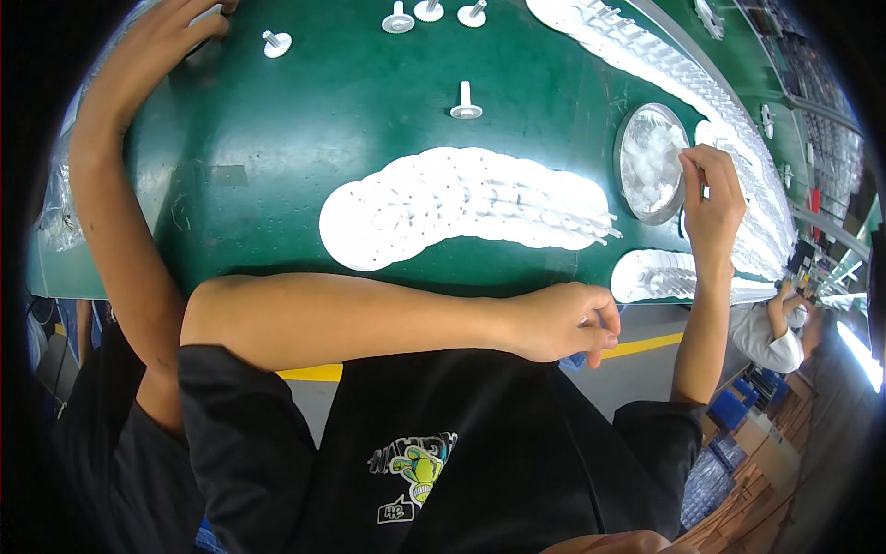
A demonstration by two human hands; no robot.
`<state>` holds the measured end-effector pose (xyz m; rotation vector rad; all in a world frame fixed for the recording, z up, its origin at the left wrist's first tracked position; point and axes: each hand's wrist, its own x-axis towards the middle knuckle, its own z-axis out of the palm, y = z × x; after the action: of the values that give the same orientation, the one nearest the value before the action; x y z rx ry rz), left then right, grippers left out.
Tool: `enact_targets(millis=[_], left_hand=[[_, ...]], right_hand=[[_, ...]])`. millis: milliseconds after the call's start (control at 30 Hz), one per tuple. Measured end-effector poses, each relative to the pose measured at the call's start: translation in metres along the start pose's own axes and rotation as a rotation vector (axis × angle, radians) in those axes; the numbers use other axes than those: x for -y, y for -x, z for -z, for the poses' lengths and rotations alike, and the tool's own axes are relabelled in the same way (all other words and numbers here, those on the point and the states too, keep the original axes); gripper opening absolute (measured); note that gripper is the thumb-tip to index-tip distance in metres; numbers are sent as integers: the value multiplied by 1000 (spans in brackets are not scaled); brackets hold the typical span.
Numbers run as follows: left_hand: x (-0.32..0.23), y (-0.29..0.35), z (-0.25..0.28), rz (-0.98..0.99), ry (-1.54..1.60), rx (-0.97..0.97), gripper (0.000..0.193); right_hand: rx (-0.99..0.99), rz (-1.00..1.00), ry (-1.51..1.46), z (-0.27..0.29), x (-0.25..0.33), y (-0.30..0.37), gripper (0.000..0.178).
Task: Manually assembling small white plastic components on a production line table.
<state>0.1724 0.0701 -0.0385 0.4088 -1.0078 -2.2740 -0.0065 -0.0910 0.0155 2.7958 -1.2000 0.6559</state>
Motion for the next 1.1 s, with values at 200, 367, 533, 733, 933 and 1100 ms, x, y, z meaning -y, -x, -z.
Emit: enact_targets(millis=[200,367,533,733,933,1100], left_hand=[[0,1,-1,-6,-10,9,23],[-14,1,1,127,-47,54,22],[-15,1,0,202,-61,70,24],[-18,2,0,193,-83,44,27],[-18,1,1,202,-89,57,28],[-11,1,0,156,-144,70,19]], right_hand=[[-104,-354,-200,1,-6,8,7],[-144,-547,-400,12,-3,20,12],[-32,-715,-469,34,-3,47,12],[285,-677,-259,35,-5,71,6],[178,-106,13,33,-5,54,11],[64,-169,-7,27,-3,53,12]])
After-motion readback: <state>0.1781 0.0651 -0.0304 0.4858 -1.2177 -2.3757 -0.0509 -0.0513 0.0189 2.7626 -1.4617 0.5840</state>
